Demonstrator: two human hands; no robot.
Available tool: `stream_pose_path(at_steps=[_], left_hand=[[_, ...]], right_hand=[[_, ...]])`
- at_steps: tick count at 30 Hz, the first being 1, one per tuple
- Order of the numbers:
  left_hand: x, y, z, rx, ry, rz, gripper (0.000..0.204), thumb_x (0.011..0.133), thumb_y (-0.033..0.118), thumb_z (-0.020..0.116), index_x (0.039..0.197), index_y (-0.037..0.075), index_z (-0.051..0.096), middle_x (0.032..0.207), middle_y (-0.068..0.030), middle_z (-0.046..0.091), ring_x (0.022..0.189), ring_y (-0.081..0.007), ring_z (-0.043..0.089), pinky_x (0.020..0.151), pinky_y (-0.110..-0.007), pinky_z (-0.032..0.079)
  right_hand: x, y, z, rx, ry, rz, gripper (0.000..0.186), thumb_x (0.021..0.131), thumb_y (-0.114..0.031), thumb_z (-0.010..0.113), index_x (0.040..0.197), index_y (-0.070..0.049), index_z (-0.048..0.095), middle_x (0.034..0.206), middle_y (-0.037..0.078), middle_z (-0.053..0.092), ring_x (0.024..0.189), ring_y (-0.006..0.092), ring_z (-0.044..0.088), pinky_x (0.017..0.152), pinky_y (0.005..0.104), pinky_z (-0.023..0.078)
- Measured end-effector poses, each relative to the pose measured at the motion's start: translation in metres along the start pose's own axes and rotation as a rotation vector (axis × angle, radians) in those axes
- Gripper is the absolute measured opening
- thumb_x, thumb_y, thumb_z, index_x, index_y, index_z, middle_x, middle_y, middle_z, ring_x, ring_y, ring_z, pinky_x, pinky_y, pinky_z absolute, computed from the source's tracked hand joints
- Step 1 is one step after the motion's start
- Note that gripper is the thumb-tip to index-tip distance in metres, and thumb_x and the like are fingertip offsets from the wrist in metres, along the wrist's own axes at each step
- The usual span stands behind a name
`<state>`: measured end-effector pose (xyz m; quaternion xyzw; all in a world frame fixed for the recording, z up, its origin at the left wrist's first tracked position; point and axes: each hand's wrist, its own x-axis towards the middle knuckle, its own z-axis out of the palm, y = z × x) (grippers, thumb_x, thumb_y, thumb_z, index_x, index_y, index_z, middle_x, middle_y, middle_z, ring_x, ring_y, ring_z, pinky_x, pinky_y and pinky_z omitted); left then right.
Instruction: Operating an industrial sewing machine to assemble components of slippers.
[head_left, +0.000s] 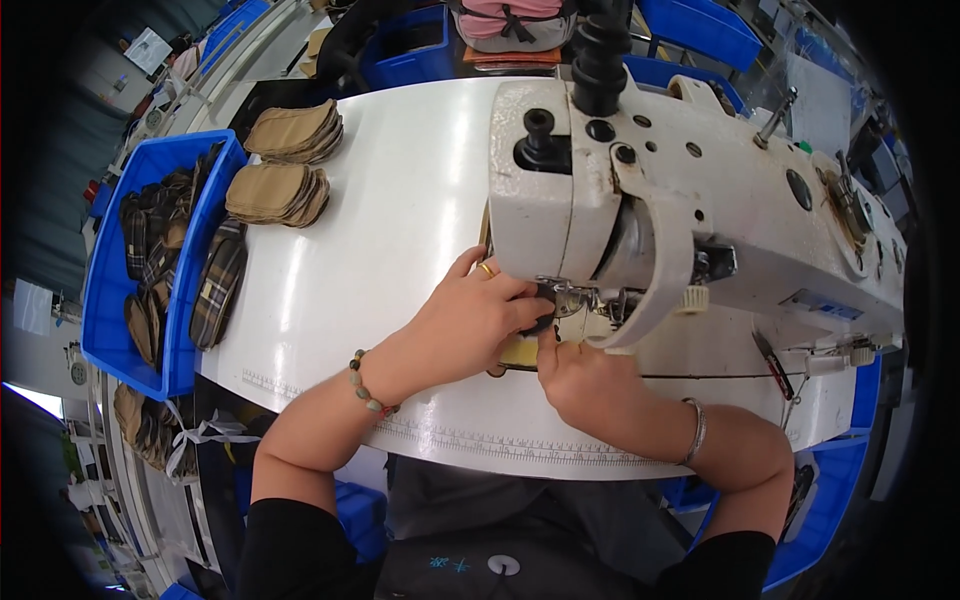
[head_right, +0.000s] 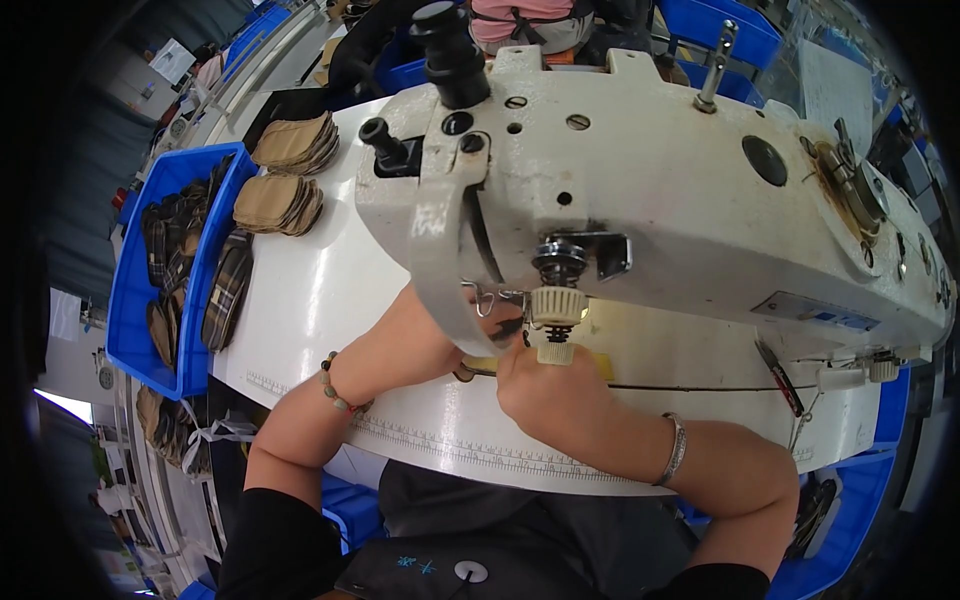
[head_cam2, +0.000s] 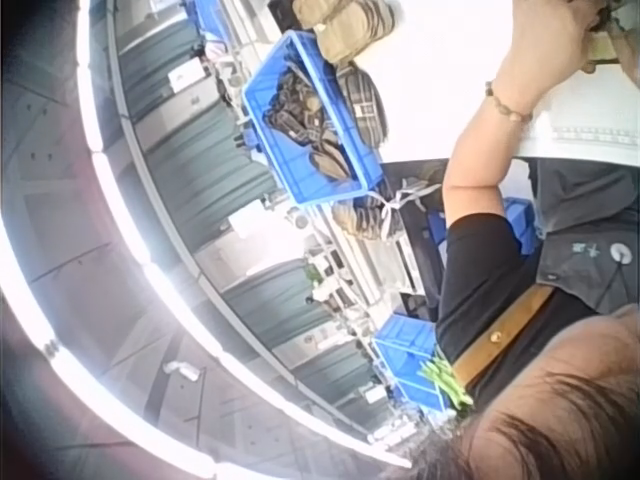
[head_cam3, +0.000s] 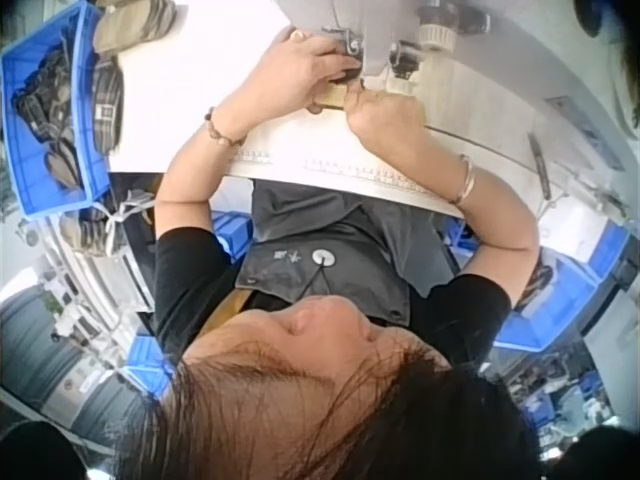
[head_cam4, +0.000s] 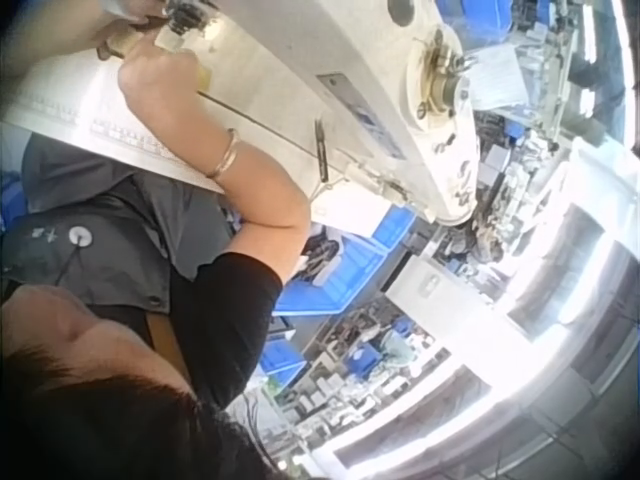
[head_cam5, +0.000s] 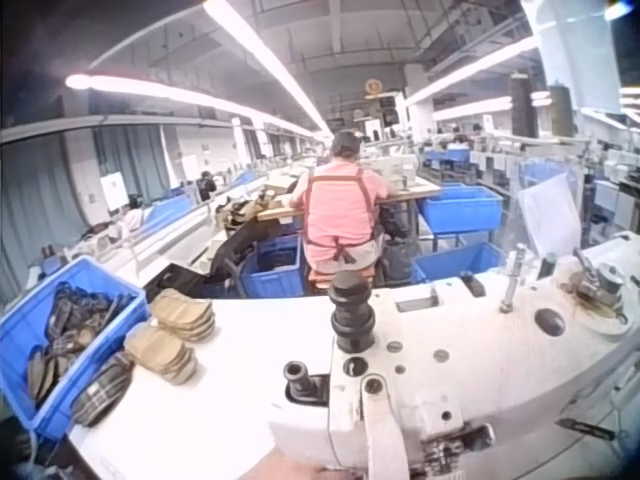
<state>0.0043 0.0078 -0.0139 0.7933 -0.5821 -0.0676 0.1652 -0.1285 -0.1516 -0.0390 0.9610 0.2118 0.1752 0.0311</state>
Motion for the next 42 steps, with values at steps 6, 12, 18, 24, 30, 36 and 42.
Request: stream_pose_path(at_steps=[6,12,18,24,30,36,42], left_hand=[[0.007,-0.01,0.005,-0.049,0.133,-0.011,0.029,0.077,0.014,0.074,0.106,0.013,0.073,0.112,-0.0018,0.065,0.12,-0.0238,0.055,0.107,-0.05,0.036],[0.01,-0.029,0.011,-0.513,0.176,-0.134,0.017,0.082,0.02,0.074,0.096,0.012,0.076,0.105,-0.0042,0.068,0.114,-0.026,0.055,0.106,-0.044,0.035],[0.019,-0.033,0.002,-0.621,0.063,-0.142,0.017,0.084,0.026,0.075,0.097,0.015,0.076,0.105,-0.0024,0.07,0.114,-0.0262,0.055,0.109,-0.046,0.03],[0.02,-0.031,0.002,-0.614,0.092,-0.114,0.018,0.086,0.028,0.073,0.098,0.016,0.077,0.107,-0.0025,0.069,0.117,-0.0259,0.052,0.112,-0.05,0.025],[0.014,-0.033,0.002,-0.497,0.086,-0.11,0.018,0.087,0.029,0.071,0.1,0.018,0.077,0.111,-0.0036,0.063,0.117,-0.027,0.052,0.113,-0.054,0.023],[0.009,-0.016,-0.007,-0.008,0.43,-0.078,0.04,0.078,0.045,0.078,0.093,0.007,0.075,0.11,-0.0076,0.062,0.11,-0.0263,0.054,0.108,-0.054,0.031],[-0.004,-0.011,-0.036,0.154,0.075,-0.336,0.048,0.072,0.049,0.081,0.087,0.003,0.072,0.096,-0.0084,0.067,0.096,-0.0274,0.06,0.093,-0.043,0.043]], right_hand=[[0.0,0.008,0.007,-0.122,-0.003,-0.009,0.036,0.074,-0.011,0.063,0.106,0.004,0.071,0.059,0.003,0.054,0.048,0.0154,0.053,0.042,0.0316,0.041],[0.001,0.014,0.003,-0.118,0.014,-0.064,0.039,0.072,-0.012,0.063,0.107,0.003,0.071,0.063,0.003,0.055,0.052,0.0148,0.055,0.043,0.0308,0.041],[0.003,0.018,0.002,-0.09,0.071,-0.054,0.035,0.071,-0.012,0.064,0.102,0.002,0.071,0.063,0.001,0.054,0.051,0.0153,0.054,0.043,0.0306,0.042],[0.0,0.026,0.021,0.681,0.118,0.457,0.016,0.076,-0.015,0.068,0.088,-0.006,0.069,0.067,0.004,0.064,0.057,0.0184,0.065,0.044,0.0344,0.046],[0.006,0.034,0.013,0.175,0.16,0.138,0.018,0.079,-0.012,0.066,0.096,-0.009,0.069,0.074,0.006,0.069,0.063,0.0208,0.069,0.051,0.0358,0.049],[-0.002,0.036,0.024,0.048,0.099,0.06,0.029,0.081,-0.01,0.061,0.109,-0.006,0.065,0.083,0.003,0.069,0.068,0.0217,0.069,0.057,0.0369,0.051],[-0.003,0.036,0.025,0.164,0.102,0.075,0.029,0.08,-0.009,0.06,0.109,-0.006,0.062,0.08,0.003,0.066,0.068,0.0219,0.068,0.055,0.0362,0.051]])
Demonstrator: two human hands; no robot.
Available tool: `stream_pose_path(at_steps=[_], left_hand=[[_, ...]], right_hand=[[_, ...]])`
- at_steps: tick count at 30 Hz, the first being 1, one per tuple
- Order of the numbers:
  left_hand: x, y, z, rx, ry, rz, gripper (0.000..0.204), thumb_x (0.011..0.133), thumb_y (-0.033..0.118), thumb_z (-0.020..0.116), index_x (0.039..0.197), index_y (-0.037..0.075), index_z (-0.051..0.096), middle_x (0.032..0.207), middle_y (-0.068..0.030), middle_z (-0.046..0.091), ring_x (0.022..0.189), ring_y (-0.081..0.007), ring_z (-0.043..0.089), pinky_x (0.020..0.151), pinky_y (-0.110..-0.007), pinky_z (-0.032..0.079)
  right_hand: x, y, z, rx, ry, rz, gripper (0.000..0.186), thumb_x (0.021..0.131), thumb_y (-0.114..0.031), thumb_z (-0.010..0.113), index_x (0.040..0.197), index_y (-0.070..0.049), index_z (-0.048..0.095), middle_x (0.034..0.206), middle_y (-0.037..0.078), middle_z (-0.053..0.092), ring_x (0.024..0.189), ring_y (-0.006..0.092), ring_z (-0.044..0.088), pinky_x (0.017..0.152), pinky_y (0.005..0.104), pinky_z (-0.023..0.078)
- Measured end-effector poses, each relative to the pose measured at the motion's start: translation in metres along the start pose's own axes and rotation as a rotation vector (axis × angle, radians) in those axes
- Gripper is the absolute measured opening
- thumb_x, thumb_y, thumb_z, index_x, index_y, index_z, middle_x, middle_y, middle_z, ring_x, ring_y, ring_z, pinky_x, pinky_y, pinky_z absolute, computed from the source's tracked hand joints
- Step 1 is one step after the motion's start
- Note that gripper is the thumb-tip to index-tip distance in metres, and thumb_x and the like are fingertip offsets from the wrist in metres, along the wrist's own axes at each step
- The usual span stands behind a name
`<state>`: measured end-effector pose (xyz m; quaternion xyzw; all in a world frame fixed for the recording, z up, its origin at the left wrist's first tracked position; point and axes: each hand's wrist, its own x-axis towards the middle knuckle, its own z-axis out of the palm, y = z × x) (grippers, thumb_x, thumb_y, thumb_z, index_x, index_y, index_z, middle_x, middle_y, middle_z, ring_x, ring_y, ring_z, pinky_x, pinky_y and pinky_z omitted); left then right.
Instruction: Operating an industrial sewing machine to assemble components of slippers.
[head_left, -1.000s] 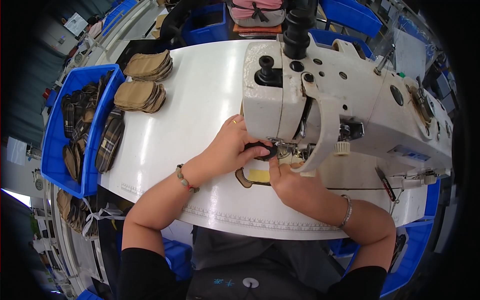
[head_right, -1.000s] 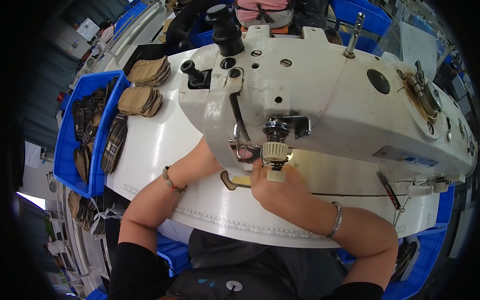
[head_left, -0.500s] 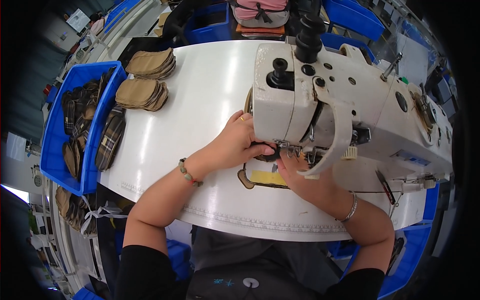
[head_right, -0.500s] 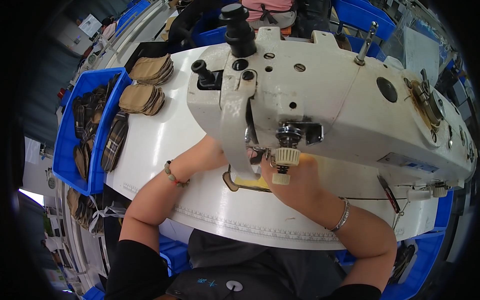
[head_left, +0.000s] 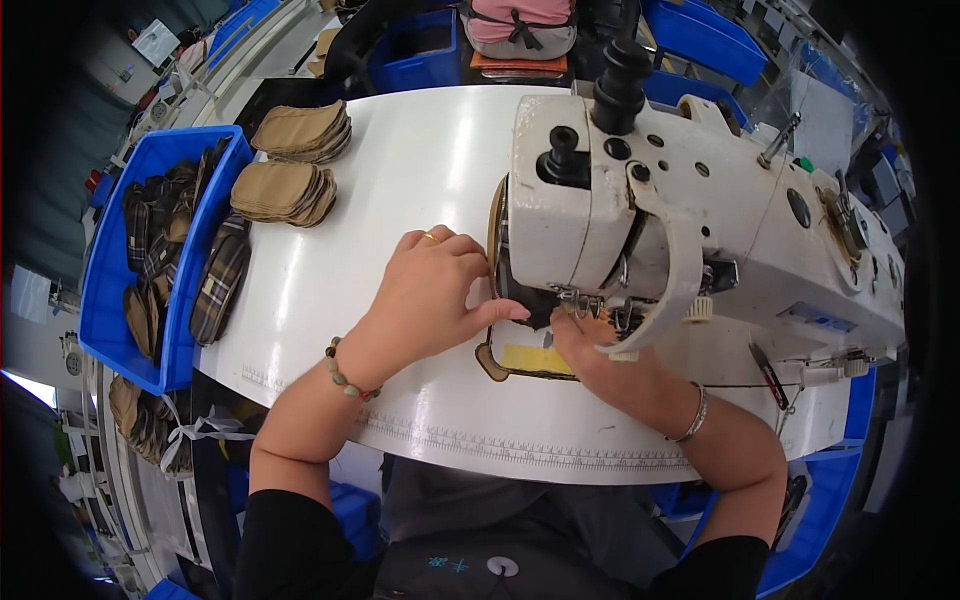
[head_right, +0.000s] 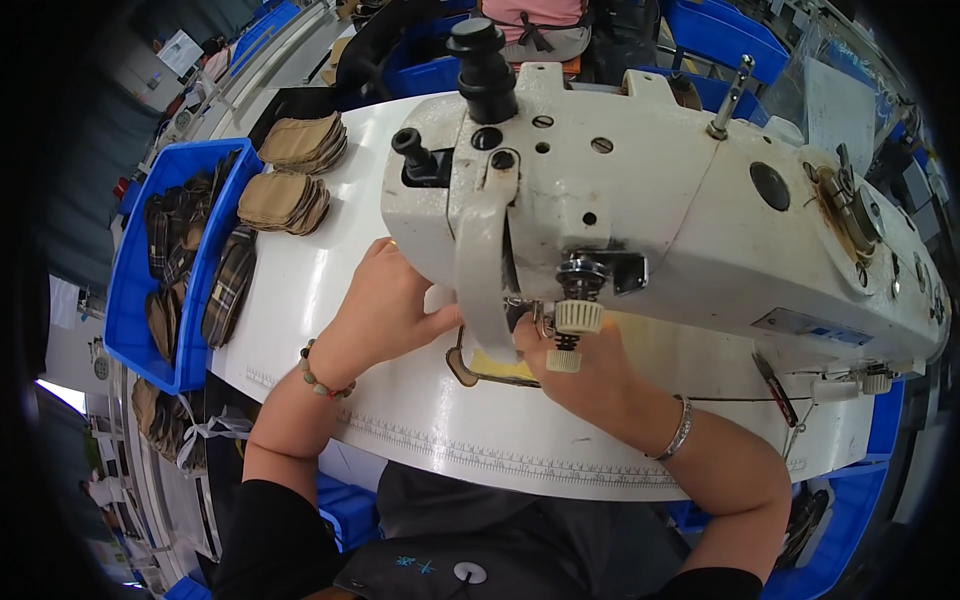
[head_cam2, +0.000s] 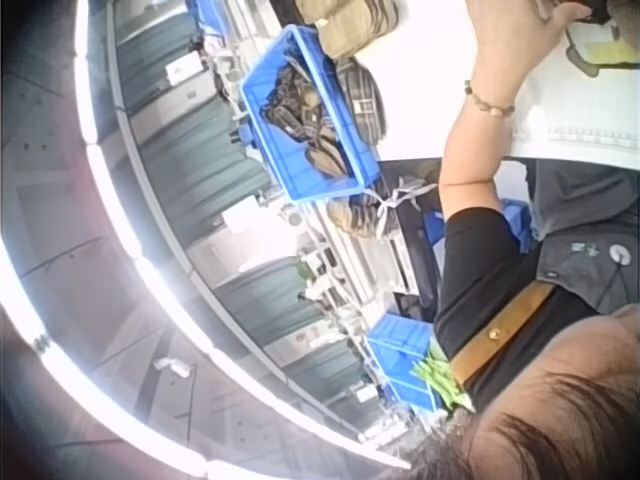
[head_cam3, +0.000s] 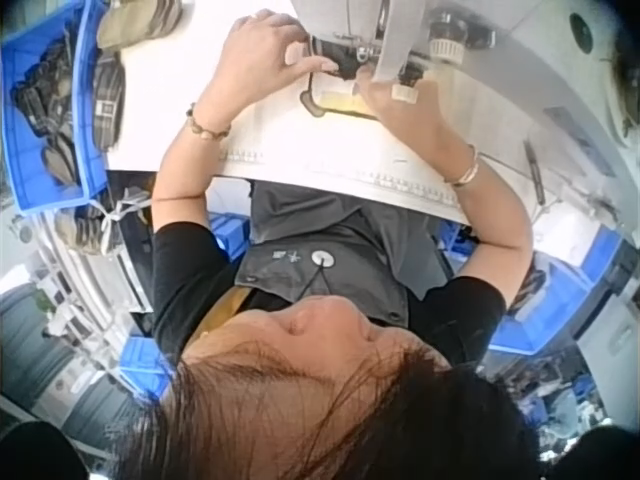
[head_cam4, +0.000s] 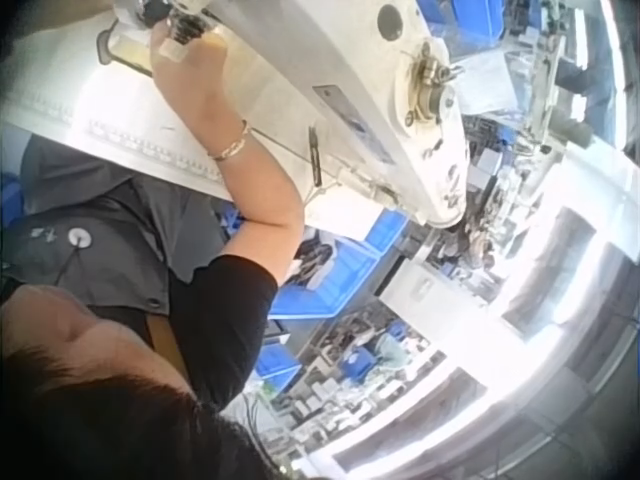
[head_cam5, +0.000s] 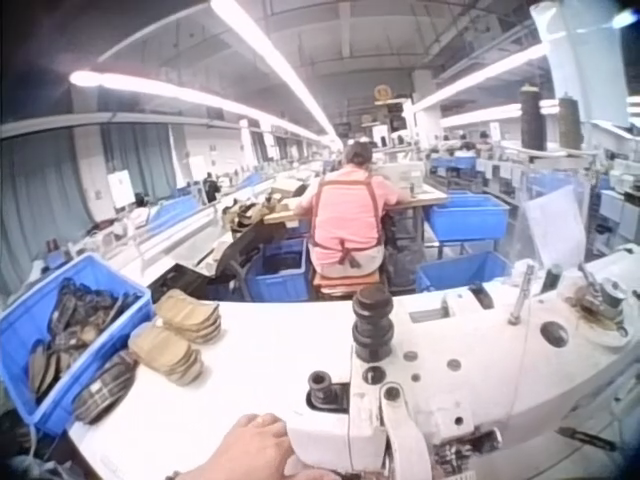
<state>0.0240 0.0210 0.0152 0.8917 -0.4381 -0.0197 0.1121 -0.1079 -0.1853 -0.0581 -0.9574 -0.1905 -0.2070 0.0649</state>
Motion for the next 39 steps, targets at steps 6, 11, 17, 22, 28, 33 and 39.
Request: stream_pose_path(at_steps=[6,11,17,22,28,33,39], left_hand=[[0.008,0.0,0.026,-0.576,0.306,0.284,0.04,0.081,0.042,0.076,0.084,0.002,0.071,0.09,-0.0113,0.069,0.094,-0.0276,0.062,0.095,-0.046,0.044],[0.006,-0.003,0.023,-0.165,0.156,0.326,0.03,0.085,0.033,0.074,0.085,0.005,0.061,0.075,-0.0082,0.068,0.084,-0.0261,0.067,0.092,-0.04,0.046],[-0.002,0.017,0.011,0.004,0.102,0.028,0.035,0.078,0.032,0.078,0.093,0.008,0.057,0.069,-0.0047,0.063,0.062,-0.0234,0.064,0.079,-0.036,0.047],[-0.004,0.016,0.026,0.145,0.301,0.263,0.023,0.077,0.024,0.071,0.093,0.011,0.061,0.079,-0.0009,0.058,0.062,-0.0176,0.06,0.073,-0.033,0.043],[0.001,0.006,0.03,0.104,0.348,0.51,0.025,0.078,0.018,0.065,0.102,0.016,0.074,0.089,0.0033,0.059,0.072,-0.0123,0.058,0.076,-0.031,0.037],[0.009,-0.001,0.028,-0.082,0.197,0.5,0.022,0.079,0.018,0.07,0.1,0.018,0.077,0.099,0.0075,0.065,0.087,-0.0119,0.06,0.078,-0.033,0.036],[0.01,0.003,0.035,-0.173,0.237,0.444,0.018,0.078,0.024,0.073,0.095,0.02,0.078,0.107,0.0101,0.067,0.106,-0.0124,0.059,0.093,-0.042,0.033]], right_hand=[[0.008,-0.004,-0.007,-0.023,-0.05,-0.009,0.027,0.08,-0.008,0.058,0.107,-0.005,0.062,0.079,0.003,0.065,0.066,0.0217,0.067,0.053,0.0364,0.05],[0.008,-0.009,-0.011,-0.006,-0.135,0.079,0.031,0.079,-0.006,0.058,0.109,-0.001,0.063,0.08,0.003,0.065,0.073,0.0218,0.067,0.06,0.0359,0.052],[0.007,-0.007,-0.012,-0.13,-0.082,-0.038,0.031,0.078,-0.007,0.059,0.107,0.0,0.064,0.082,0.005,0.067,0.073,0.0215,0.068,0.058,0.0349,0.052],[0.012,-0.01,-0.017,-0.066,-0.09,-0.012,0.026,0.078,-0.006,0.059,0.103,-0.001,0.064,0.082,0.005,0.067,0.071,0.0214,0.069,0.053,0.0351,0.052],[0.011,-0.006,-0.012,-0.019,-0.029,-0.029,0.023,0.079,-0.005,0.058,0.101,-0.003,0.064,0.08,0.006,0.067,0.069,0.0231,0.069,0.054,0.0366,0.053],[0.009,-0.005,-0.01,0.024,0.033,-0.034,0.023,0.079,-0.005,0.058,0.101,-0.003,0.066,0.08,0.007,0.066,0.072,0.0242,0.069,0.057,0.0377,0.054],[0.006,-0.021,-0.027,-0.244,-0.125,-0.082,0.033,0.075,-0.005,0.062,0.106,0.004,0.067,0.074,0.006,0.065,0.068,0.0234,0.066,0.056,0.034,0.052]])
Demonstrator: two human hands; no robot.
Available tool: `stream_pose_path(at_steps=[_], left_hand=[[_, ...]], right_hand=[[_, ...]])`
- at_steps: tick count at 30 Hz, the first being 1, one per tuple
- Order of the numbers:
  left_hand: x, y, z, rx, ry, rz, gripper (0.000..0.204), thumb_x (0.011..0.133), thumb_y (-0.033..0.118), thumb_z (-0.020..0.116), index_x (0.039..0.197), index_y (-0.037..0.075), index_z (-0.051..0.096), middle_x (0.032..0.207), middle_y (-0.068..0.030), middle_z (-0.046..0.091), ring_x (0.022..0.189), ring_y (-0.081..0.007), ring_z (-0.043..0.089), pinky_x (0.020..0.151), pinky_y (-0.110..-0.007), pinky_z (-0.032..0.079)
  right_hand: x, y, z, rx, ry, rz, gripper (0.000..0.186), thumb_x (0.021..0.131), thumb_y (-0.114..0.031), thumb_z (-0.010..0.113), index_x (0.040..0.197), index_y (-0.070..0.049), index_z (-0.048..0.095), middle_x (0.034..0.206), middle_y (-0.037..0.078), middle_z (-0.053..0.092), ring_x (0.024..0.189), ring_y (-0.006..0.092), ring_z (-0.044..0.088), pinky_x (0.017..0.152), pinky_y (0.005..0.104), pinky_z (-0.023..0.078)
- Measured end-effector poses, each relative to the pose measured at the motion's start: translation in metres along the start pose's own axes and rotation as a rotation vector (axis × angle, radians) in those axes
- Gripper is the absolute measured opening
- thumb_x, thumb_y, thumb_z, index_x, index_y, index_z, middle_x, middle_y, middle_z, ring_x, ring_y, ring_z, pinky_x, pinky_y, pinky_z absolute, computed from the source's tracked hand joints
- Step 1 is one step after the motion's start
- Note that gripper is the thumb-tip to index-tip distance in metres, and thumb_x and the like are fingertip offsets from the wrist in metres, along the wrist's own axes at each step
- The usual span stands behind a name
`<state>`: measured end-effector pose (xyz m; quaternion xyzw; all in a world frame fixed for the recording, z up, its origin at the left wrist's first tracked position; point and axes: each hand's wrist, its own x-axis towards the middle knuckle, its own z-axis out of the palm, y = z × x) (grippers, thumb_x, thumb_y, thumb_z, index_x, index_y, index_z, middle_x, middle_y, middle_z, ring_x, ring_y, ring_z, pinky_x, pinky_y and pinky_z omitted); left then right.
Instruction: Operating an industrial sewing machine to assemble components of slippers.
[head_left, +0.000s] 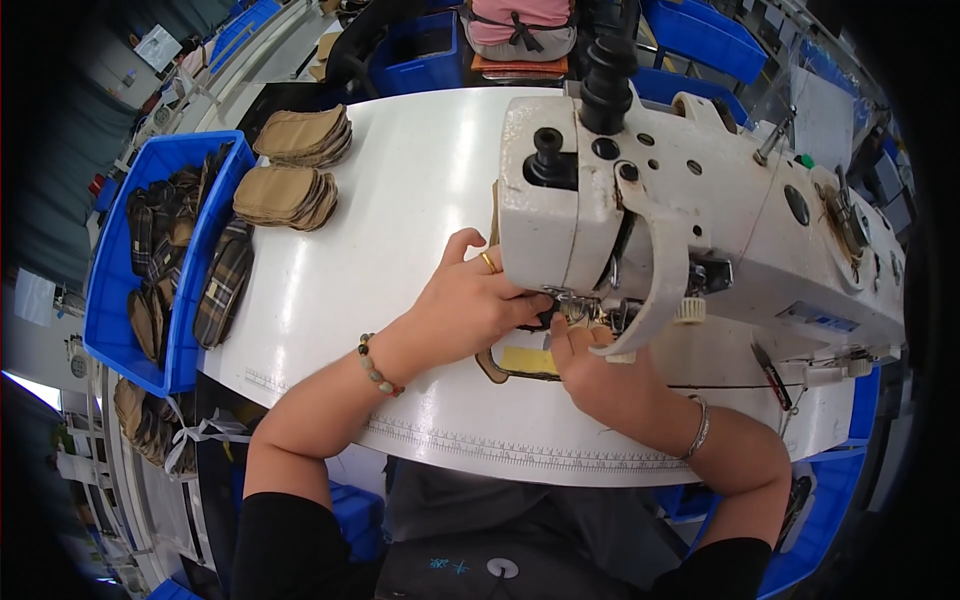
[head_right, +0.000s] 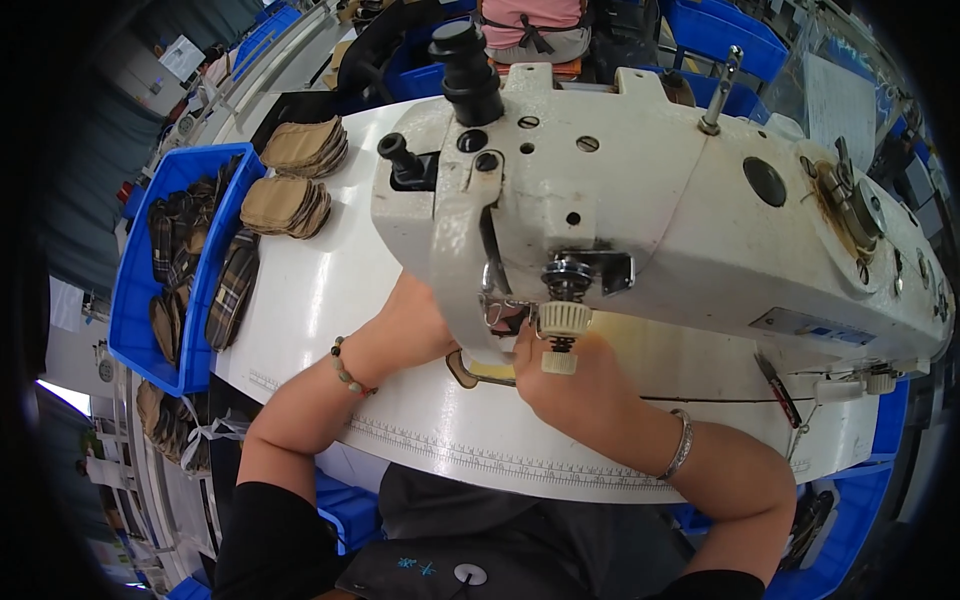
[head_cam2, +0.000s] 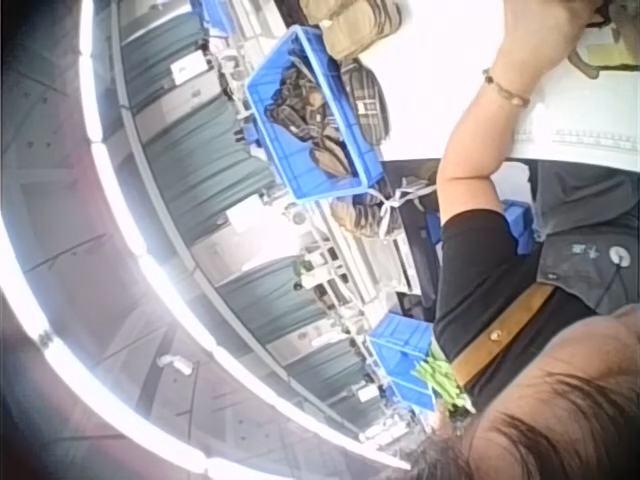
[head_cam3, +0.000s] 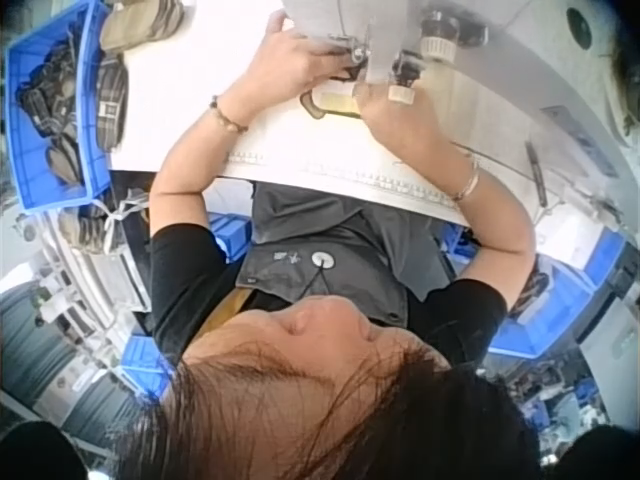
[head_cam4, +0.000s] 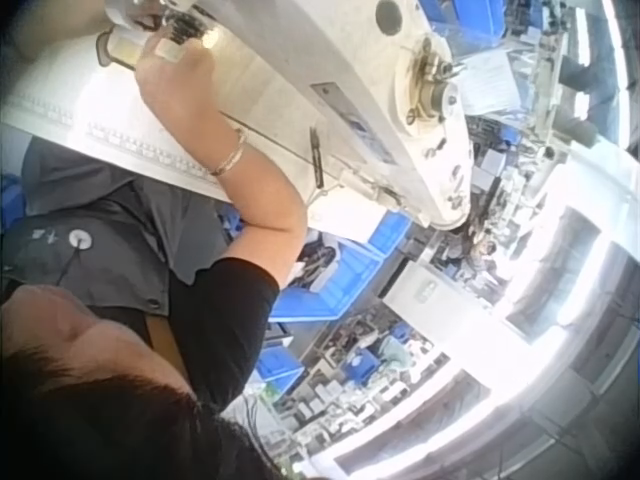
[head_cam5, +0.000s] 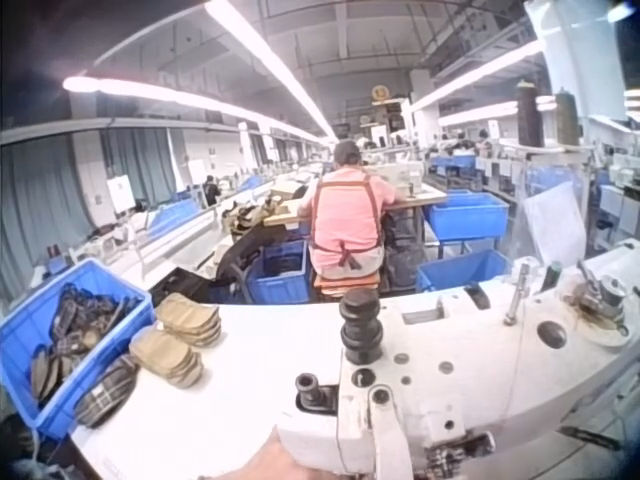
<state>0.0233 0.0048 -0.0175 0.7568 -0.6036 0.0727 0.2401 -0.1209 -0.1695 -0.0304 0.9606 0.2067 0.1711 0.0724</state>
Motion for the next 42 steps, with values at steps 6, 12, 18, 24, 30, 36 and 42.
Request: stream_pose_path(at_steps=[6,12,18,24,30,36,42], left_hand=[[-0.003,-0.003,0.007,-0.105,-0.057,-0.102,0.018,0.079,0.025,0.074,0.096,0.02,0.078,0.107,0.0093,0.067,0.116,-0.0136,0.053,0.107,-0.049,0.027],[-0.006,-0.017,0.014,-0.626,-0.078,-0.304,0.018,0.076,0.024,0.079,0.093,0.017,0.079,0.106,0.0042,0.072,0.109,-0.0192,0.06,0.106,-0.047,0.032],[-0.007,-0.023,0.017,-0.345,-0.024,-0.09,0.016,0.077,0.021,0.079,0.093,0.016,0.079,0.102,-0.0002,0.073,0.108,-0.0215,0.061,0.105,-0.044,0.033],[-0.005,-0.021,0.014,-0.321,-0.043,-0.109,0.017,0.076,0.023,0.08,0.092,0.015,0.079,0.101,0.0001,0.072,0.108,-0.0219,0.061,0.104,-0.044,0.035],[0.0,-0.01,0.009,-0.206,-0.019,-0.084,0.018,0.074,0.022,0.08,0.091,0.016,0.078,0.1,0.0012,0.071,0.108,-0.021,0.061,0.103,-0.045,0.037],[0.002,0.0,0.001,-0.122,-0.039,-0.112,0.018,0.074,0.02,0.079,0.092,0.017,0.078,0.099,0.0023,0.071,0.108,-0.0204,0.061,0.105,-0.047,0.035],[0.004,0.003,-0.002,-0.078,-0.02,-0.144,0.018,0.073,0.02,0.079,0.091,0.017,0.079,0.1,0.0021,0.071,0.109,-0.0207,0.06,0.106,-0.049,0.033]], right_hand=[[-0.004,-0.019,-0.004,0.076,0.024,-0.016,0.035,0.071,-0.006,0.065,0.103,0.007,0.07,0.063,0.003,0.057,0.053,0.0143,0.058,0.047,0.033,0.048],[-0.003,-0.015,-0.003,0.033,0.067,-0.024,0.039,0.07,-0.009,0.064,0.105,0.006,0.071,0.06,-0.001,0.053,0.047,0.0119,0.054,0.043,0.0301,0.043],[-0.002,-0.013,-0.001,0.055,0.005,-0.01,0.042,0.075,-0.01,0.062,0.112,0.007,0.066,0.061,0.001,0.054,0.047,0.0137,0.057,0.04,0.0334,0.044],[-0.003,-0.015,-0.006,0.056,0.023,0.053,0.042,0.074,-0.012,0.062,0.112,0.005,0.068,0.061,0.0,0.054,0.046,0.0118,0.055,0.039,0.0338,0.044],[-0.004,-0.014,0.001,-0.035,0.009,0.033,0.043,0.074,-0.014,0.063,0.113,0.003,0.069,0.059,-0.001,0.054,0.045,0.0123,0.054,0.039,0.0342,0.045],[-0.003,-0.012,0.004,0.028,-0.004,0.033,0.041,0.075,-0.013,0.063,0.112,0.003,0.07,0.059,0.0,0.056,0.049,0.0154,0.057,0.045,0.0366,0.048],[-0.002,-0.007,0.014,-0.043,0.049,-0.032,0.044,0.074,-0.01,0.062,0.114,0.006,0.068,0.061,0.001,0.056,0.049,0.0152,0.055,0.042,0.0315,0.041]])
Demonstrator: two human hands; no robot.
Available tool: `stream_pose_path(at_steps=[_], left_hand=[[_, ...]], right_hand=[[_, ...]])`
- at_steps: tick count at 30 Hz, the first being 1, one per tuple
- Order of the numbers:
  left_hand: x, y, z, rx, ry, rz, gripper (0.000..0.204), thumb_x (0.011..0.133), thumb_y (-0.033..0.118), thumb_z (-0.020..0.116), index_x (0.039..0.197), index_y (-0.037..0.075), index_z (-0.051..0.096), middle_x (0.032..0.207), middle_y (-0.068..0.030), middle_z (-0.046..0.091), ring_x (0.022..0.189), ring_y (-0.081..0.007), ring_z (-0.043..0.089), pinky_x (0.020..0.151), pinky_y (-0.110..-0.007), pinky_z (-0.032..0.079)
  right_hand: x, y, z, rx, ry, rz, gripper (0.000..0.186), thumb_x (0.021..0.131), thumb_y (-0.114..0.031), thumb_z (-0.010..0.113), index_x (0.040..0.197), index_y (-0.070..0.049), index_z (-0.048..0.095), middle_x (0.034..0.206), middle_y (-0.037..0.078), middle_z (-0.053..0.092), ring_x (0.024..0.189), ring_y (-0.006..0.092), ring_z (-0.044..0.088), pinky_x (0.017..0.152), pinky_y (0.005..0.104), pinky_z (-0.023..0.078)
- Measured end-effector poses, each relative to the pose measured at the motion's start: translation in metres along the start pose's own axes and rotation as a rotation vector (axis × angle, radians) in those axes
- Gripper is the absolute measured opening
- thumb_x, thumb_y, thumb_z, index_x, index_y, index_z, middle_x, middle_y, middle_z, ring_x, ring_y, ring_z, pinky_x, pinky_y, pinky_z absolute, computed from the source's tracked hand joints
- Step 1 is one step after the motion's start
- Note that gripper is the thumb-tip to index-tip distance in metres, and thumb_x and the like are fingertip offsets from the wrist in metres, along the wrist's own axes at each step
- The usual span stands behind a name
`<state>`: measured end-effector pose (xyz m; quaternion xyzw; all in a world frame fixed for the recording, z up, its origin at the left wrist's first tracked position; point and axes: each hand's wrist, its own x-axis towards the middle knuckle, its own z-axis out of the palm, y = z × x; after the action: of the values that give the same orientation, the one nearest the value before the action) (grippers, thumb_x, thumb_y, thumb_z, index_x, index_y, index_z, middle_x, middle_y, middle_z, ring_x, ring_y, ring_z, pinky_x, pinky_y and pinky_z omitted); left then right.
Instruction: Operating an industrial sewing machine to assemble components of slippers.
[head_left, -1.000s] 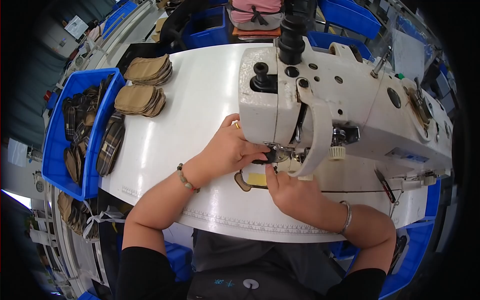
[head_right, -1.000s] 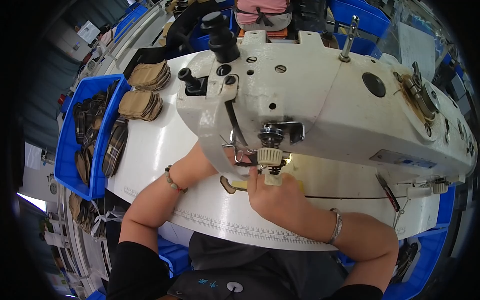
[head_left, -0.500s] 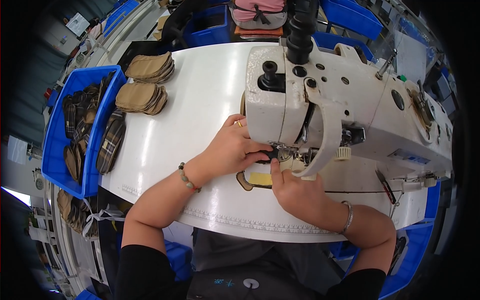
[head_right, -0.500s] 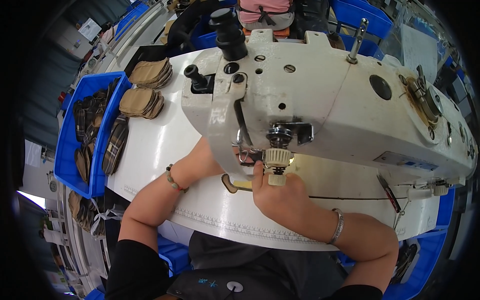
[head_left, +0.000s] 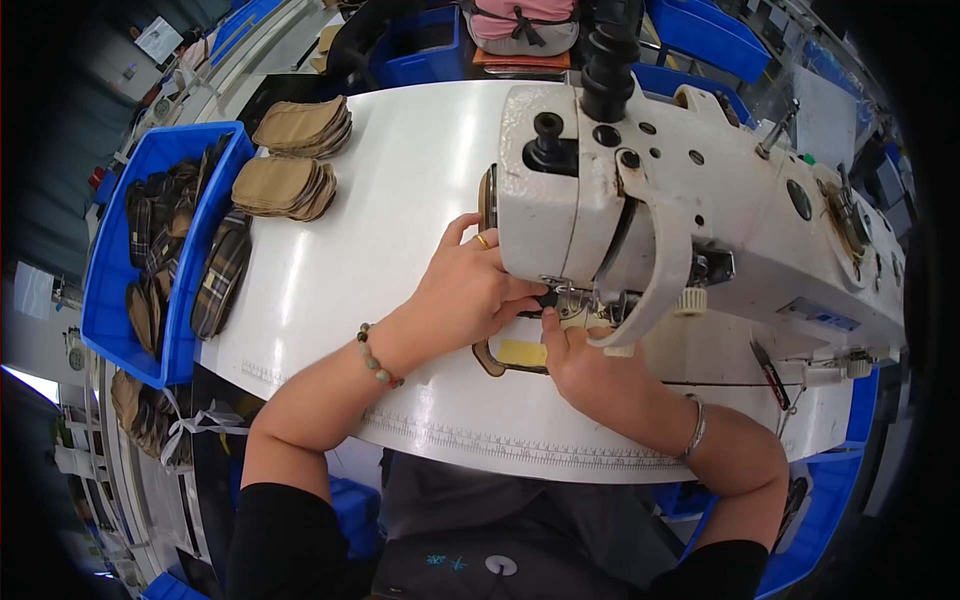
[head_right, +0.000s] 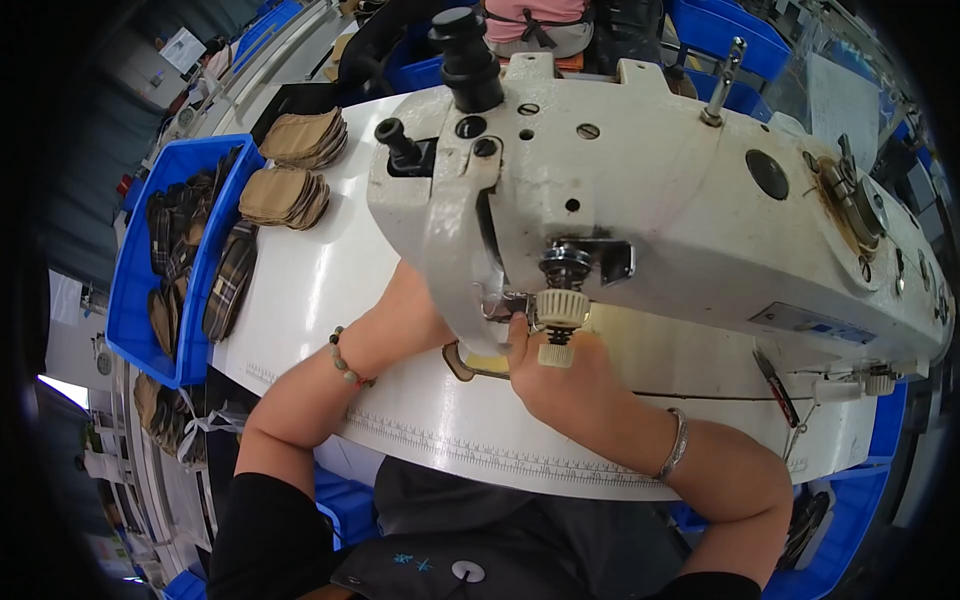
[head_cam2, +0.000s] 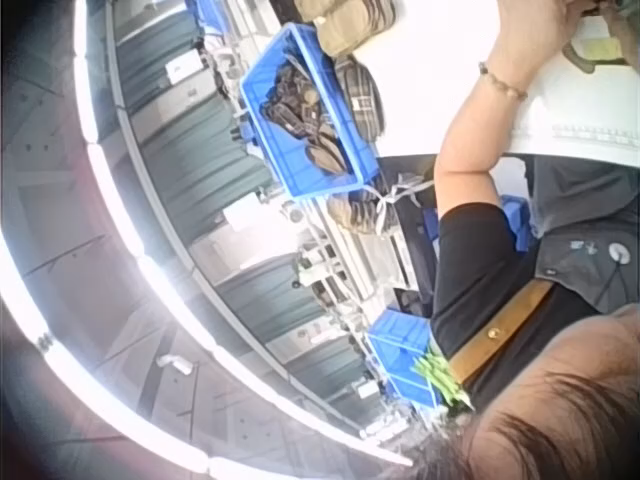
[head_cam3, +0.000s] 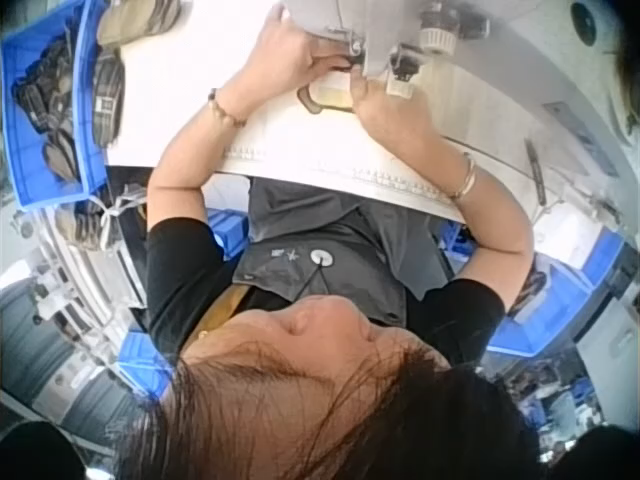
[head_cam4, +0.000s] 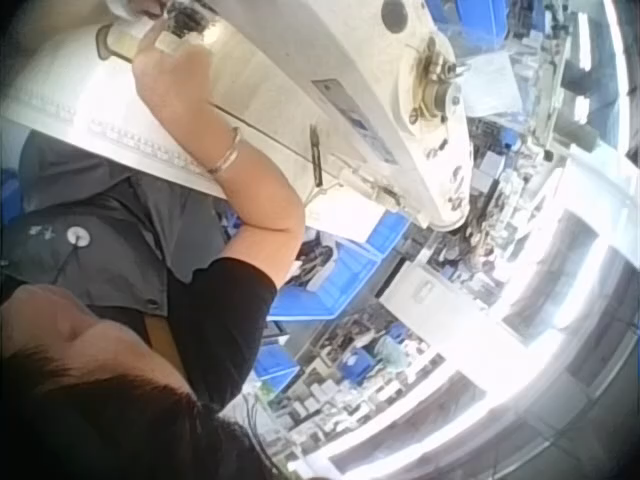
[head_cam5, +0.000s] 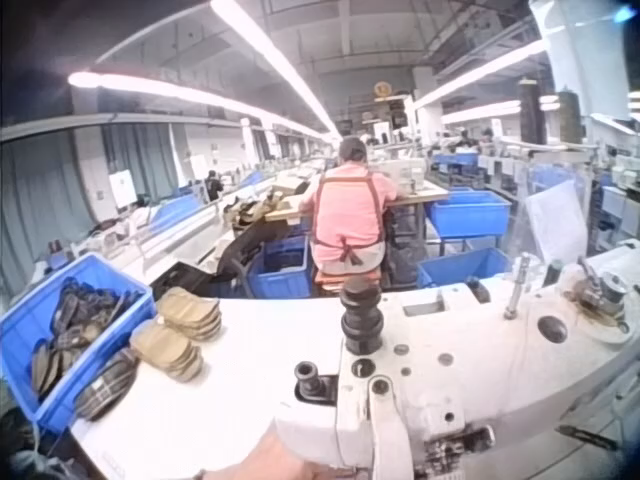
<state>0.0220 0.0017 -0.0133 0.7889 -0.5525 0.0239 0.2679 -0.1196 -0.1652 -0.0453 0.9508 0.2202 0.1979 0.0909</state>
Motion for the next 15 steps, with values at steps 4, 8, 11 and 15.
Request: stream_pose_path(at_steps=[4,8,11,15], left_hand=[[0.003,-0.001,0.003,0.046,0.037,-0.023,0.017,0.075,0.022,0.079,0.091,0.019,0.079,0.102,0.003,0.07,0.11,-0.0206,0.06,0.105,-0.05,0.033],[0.003,-0.001,0.002,0.084,0.043,0.0,0.016,0.076,0.023,0.078,0.092,0.02,0.079,0.104,0.0032,0.07,0.11,-0.0207,0.059,0.105,-0.051,0.034],[0.003,-0.002,0.003,0.081,0.073,0.011,0.017,0.076,0.025,0.078,0.092,0.02,0.079,0.104,0.0032,0.07,0.109,-0.0211,0.059,0.104,-0.051,0.034],[0.003,-0.003,0.004,0.075,0.074,0.013,0.02,0.076,0.026,0.078,0.094,0.019,0.078,0.104,0.0026,0.07,0.109,-0.0216,0.059,0.104,-0.05,0.034]], right_hand=[[0.0,0.004,0.009,0.059,-0.057,0.047,0.05,0.074,-0.009,0.062,0.12,0.008,0.063,0.063,0.004,0.059,0.051,0.0182,0.057,0.044,0.0321,0.042],[0.003,0.004,0.0,0.004,-0.041,0.032,0.049,0.073,-0.009,0.063,0.119,0.008,0.064,0.066,0.005,0.06,0.054,0.0177,0.058,0.044,0.0319,0.043],[0.004,0.0,-0.008,0.002,-0.044,0.044,0.046,0.072,-0.009,0.064,0.115,0.006,0.067,0.066,0.005,0.058,0.054,0.0158,0.057,0.043,0.0318,0.042],[0.001,-0.004,-0.005,0.008,0.009,0.033,0.043,0.071,-0.01,0.064,0.112,0.004,0.069,0.064,0.003,0.055,0.053,0.0143,0.055,0.042,0.0317,0.04]])
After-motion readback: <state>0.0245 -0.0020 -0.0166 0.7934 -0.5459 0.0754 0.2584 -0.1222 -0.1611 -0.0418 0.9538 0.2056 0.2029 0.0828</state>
